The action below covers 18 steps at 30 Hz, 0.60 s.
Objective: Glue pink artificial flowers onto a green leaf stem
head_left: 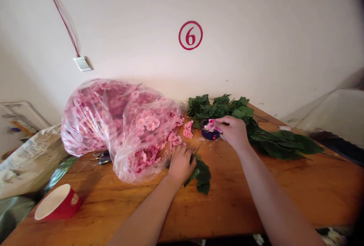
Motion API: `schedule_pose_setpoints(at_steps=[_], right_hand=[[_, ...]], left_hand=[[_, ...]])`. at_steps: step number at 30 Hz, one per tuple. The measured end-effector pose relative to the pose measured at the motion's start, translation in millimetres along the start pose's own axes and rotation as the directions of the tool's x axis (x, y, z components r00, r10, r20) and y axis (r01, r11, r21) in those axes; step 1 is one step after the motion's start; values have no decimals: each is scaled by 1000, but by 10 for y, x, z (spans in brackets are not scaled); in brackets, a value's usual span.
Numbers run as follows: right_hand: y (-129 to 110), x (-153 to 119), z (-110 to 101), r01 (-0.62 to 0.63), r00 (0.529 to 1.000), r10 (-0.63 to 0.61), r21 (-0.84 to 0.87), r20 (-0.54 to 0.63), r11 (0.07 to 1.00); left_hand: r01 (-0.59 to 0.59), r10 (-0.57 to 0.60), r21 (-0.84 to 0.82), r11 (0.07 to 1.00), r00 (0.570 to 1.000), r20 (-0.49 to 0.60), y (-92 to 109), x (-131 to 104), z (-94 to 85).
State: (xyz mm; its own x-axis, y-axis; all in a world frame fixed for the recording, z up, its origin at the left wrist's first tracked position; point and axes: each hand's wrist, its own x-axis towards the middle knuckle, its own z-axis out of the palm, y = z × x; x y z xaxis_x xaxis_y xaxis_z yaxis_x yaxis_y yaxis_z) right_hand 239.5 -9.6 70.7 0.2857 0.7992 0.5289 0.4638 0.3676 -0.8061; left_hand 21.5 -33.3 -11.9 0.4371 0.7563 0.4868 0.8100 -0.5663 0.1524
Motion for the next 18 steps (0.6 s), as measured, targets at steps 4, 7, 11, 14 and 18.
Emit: schedule_pose_setpoints(at_steps=[4, 7, 11, 14, 18], right_hand=[[46, 379, -54, 6, 987, 25, -184, 161, 983], [158, 616, -19, 30, 974, 42, -312, 222, 949], [308, 780, 56, 24, 944, 83, -317, 319, 948], [385, 811, 114, 38, 925, 84, -312, 370, 949], [430, 808, 173, 53, 926, 88, -359, 366, 932]], left_hand=[[-81, 81, 8, 997, 997, 5, 13, 8, -15], [-126, 127, -28, 992, 992, 19, 8, 16, -34], [-110, 115, -75, 991, 991, 62, -7, 20, -68], [-95, 104, -103, 990, 990, 91, -5, 18, -91], [-82, 96, -128, 988, 990, 104, 15, 17, -93]])
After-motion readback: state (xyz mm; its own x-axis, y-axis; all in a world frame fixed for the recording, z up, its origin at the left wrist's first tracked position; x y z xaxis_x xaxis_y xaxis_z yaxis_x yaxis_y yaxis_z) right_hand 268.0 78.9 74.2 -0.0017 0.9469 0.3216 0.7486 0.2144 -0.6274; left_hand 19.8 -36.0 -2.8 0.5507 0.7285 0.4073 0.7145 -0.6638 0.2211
